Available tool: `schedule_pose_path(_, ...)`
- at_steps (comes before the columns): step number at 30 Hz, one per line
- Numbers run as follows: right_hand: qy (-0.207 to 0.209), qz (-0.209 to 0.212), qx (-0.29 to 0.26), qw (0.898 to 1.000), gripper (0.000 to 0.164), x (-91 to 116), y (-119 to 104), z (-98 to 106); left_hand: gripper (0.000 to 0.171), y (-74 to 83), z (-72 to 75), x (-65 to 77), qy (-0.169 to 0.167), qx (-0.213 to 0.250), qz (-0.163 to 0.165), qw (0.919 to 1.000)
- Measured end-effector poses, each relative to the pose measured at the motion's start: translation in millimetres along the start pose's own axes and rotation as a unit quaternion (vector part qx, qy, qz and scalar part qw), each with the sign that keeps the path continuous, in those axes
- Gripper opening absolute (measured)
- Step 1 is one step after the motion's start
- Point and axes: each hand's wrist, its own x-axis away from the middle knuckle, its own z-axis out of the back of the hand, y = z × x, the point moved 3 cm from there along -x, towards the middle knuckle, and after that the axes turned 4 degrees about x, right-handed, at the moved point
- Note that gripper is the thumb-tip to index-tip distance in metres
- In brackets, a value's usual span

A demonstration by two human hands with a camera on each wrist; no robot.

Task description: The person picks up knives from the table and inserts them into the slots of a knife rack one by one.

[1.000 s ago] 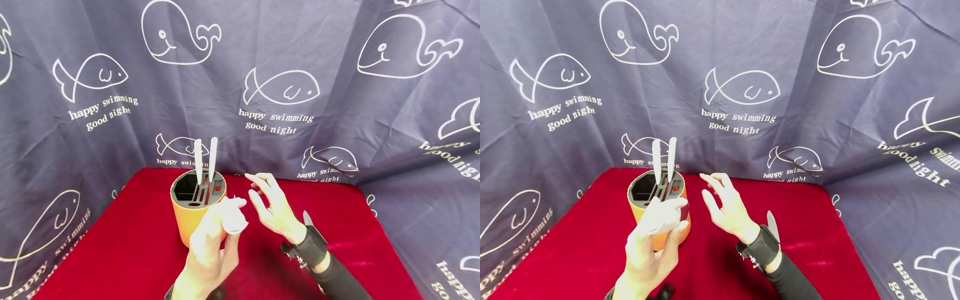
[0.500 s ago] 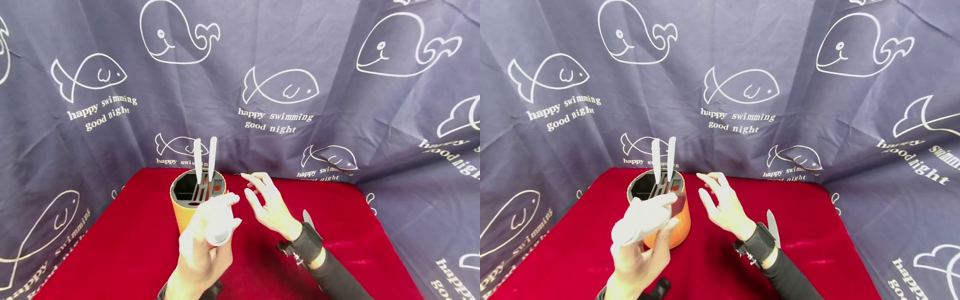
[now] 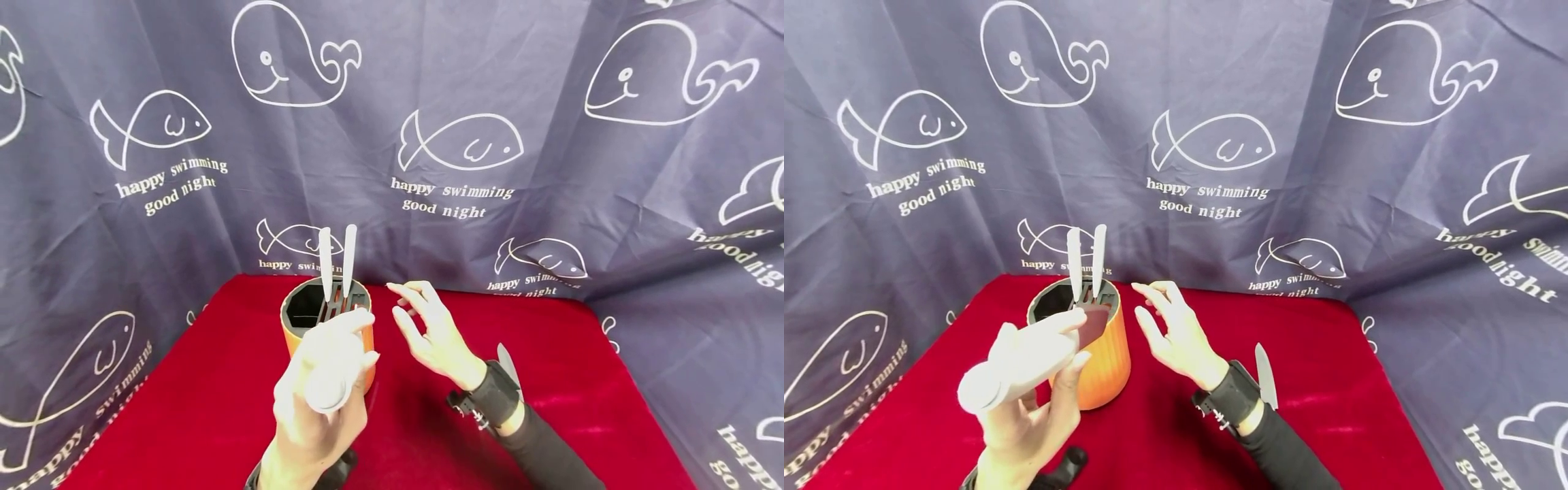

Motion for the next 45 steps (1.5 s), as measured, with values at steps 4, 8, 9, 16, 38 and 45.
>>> schedule_pose_path(4, 0.002, -0.002, 0.0, 1.0, 0.044, -3, 1, -4, 0.031, -1.3, 1.7, -0.4, 0.01, 0.011, 0.017, 0.9997)
schedule_pose_path(8, 0.001, -0.001, 0.001, 1.0, 0.043, -6, 2, -10, 0.032, -3.8, 3.1, 1.6, 0.025, 0.015, 0.011, 0.9995)
schedule_pose_path(9, 0.002, 0.001, 0.002, 1.0, 0.043, -6, 2, -12, 0.032, -4.2, 3.6, 2.1, 0.027, 0.011, 0.004, 0.9996)
schedule_pose_path(16, -0.006, 0.007, 0.006, 1.0, 0.041, -13, 2, -21, 0.034, -6.9, 6.0, 1.2, 0.032, 0.007, -0.022, 0.9992)
schedule_pose_path(38, -0.046, 0.016, 0.05, 0.998, 0.043, -20, 5, -52, 0.029, -12.8, 14.3, -1.2, 0.042, -0.043, -0.035, 0.9975)
schedule_pose_path(45, -0.072, -0.019, -0.006, 0.997, 0.042, -15, 8, -64, 0.028, -13.4, 16.7, -0.8, 0.039, -0.047, -0.041, 0.9973)
